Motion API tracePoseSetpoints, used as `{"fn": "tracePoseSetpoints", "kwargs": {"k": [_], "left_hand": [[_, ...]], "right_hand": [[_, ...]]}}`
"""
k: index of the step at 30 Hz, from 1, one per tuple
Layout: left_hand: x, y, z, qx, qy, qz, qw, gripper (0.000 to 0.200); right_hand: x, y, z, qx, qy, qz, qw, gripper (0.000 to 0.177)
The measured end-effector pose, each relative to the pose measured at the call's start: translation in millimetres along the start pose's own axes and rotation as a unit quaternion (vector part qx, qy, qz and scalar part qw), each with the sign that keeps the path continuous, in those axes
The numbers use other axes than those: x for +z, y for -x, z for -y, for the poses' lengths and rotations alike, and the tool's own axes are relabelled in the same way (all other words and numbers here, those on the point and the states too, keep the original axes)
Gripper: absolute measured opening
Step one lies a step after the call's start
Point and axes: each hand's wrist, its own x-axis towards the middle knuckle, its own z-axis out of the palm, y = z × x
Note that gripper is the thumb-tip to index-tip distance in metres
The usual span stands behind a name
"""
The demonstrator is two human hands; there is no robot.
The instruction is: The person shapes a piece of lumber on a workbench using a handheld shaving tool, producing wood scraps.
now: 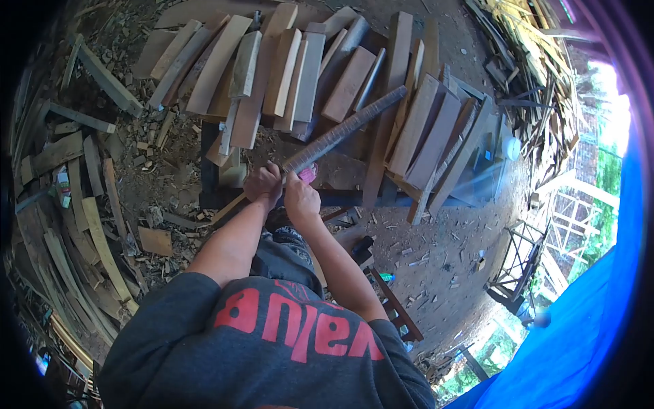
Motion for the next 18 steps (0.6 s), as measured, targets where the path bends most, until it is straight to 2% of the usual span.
{"fn": "tracePoseSetpoints", "kwargs": {"k": [8,10,15,18], "left_hand": [[-2,4,-2,-0.004,0.002,-0.002,1.000,0.054],[6,2,3,0.025,0.013,-0.017,0.999,0.054],[6,5,4,0.002,0.026,0.006,1.000,0.054],[3,1,0,-0.003,0.033,0.006,0.999,0.054]], "right_hand": [[4,0,-4,-0.004,0.026,0.012,1.000,0.010],[0,3,-2,-0.014,0.021,0.006,1.000,0.010],[-8,21,-7,0.034,0.048,0.064,0.996,0.017],[-10,14,2,0.055,0.044,0.053,0.996,0.016]]}}
